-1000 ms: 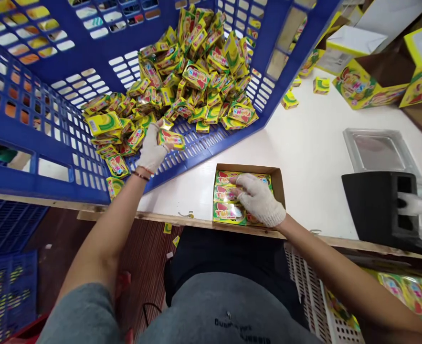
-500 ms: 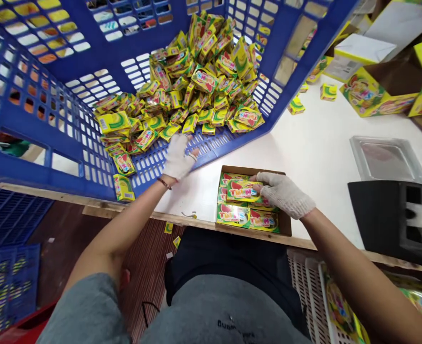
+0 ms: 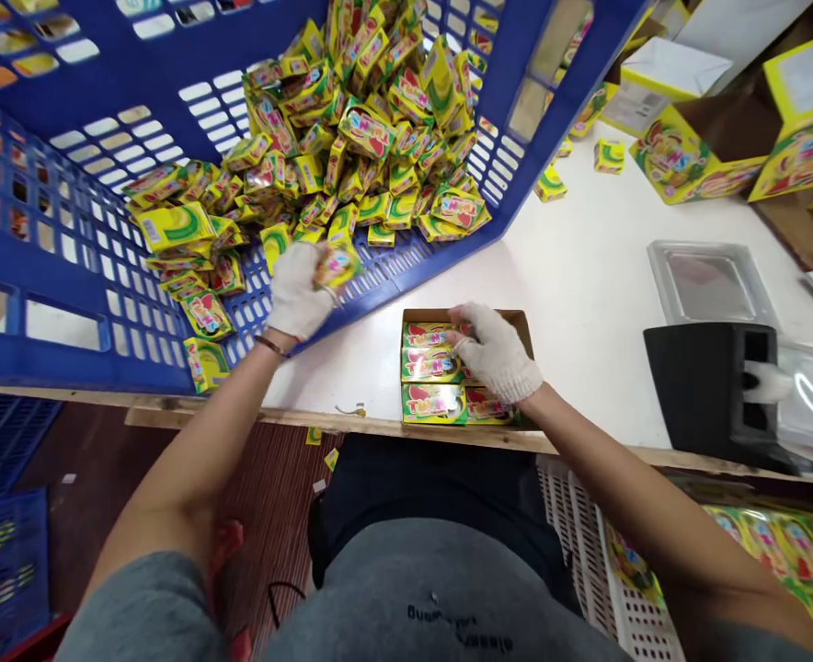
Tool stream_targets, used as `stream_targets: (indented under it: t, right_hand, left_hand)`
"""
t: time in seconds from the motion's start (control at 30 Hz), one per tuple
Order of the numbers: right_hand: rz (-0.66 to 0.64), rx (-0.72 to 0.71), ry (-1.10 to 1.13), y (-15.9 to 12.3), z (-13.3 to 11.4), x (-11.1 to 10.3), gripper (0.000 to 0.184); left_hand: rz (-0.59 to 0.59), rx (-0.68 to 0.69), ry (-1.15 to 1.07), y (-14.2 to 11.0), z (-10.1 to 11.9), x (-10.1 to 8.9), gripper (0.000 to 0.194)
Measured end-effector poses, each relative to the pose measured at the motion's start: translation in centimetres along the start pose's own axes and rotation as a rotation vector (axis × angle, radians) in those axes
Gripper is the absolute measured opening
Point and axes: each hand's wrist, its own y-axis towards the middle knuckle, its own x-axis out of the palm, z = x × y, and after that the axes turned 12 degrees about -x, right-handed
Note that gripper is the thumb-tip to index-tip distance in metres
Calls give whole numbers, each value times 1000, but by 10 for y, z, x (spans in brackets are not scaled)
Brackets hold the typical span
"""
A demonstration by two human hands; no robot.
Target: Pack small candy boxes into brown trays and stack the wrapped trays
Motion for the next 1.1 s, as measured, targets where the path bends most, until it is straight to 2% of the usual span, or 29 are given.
stream_targets:
  t: [0.07, 0.13, 0.2, 0.23, 0.37, 0.47, 0.57, 0.63, 0.73, 0.83, 0.9, 1.0, 1.1]
  right_hand:
    - [64, 29, 122, 7, -7, -3, 38]
    - [68, 52, 229, 13, -11, -4, 43]
    - [59, 67, 259, 15, -9, -6, 42]
    - [65, 75, 238, 15, -6, -7, 39]
    - [91, 98, 54, 7, 10, -9, 26]
    - [26, 132, -19, 8, 14, -6, 22]
    - [-70, 124, -134, 14, 7, -2, 19]
    - [-135, 54, -306, 16, 2, 1, 17]
    - [-208, -67, -512, 13, 0, 6, 25]
    - [-288, -104, -528, 9, 8, 11, 34]
    - [-327, -111, -517, 9, 13, 13, 36]
    - [-320, -169, -517, 8, 10, 9, 35]
    - [-301, -253, -496, 6, 3, 9, 34]
  left_hand:
    - [-89, 149, -21, -22, 39, 14, 56]
    - [-179, 348, -39, -39, 70, 26, 49]
    - [-213, 460, -55, -49, 88, 36, 52]
    - [-210, 463, -68, -51, 92, 40, 55]
    - [-181, 290, -161, -57, 83, 50, 59]
    - [-245, 120, -246, -66, 72, 59, 50]
    - [-309, -10, -285, -74, 72, 67, 46]
    - [-309, -41, -270, -76, 76, 70, 41]
    - [-321, -7, -206, -73, 85, 69, 33]
    - [-361, -45, -150, -66, 92, 64, 28]
    - [-393, -167, -146, -59, 96, 62, 26]
    - [-421, -370, -184, -52, 102, 62, 23]
    - [-432, -450, -225, -47, 106, 66, 15]
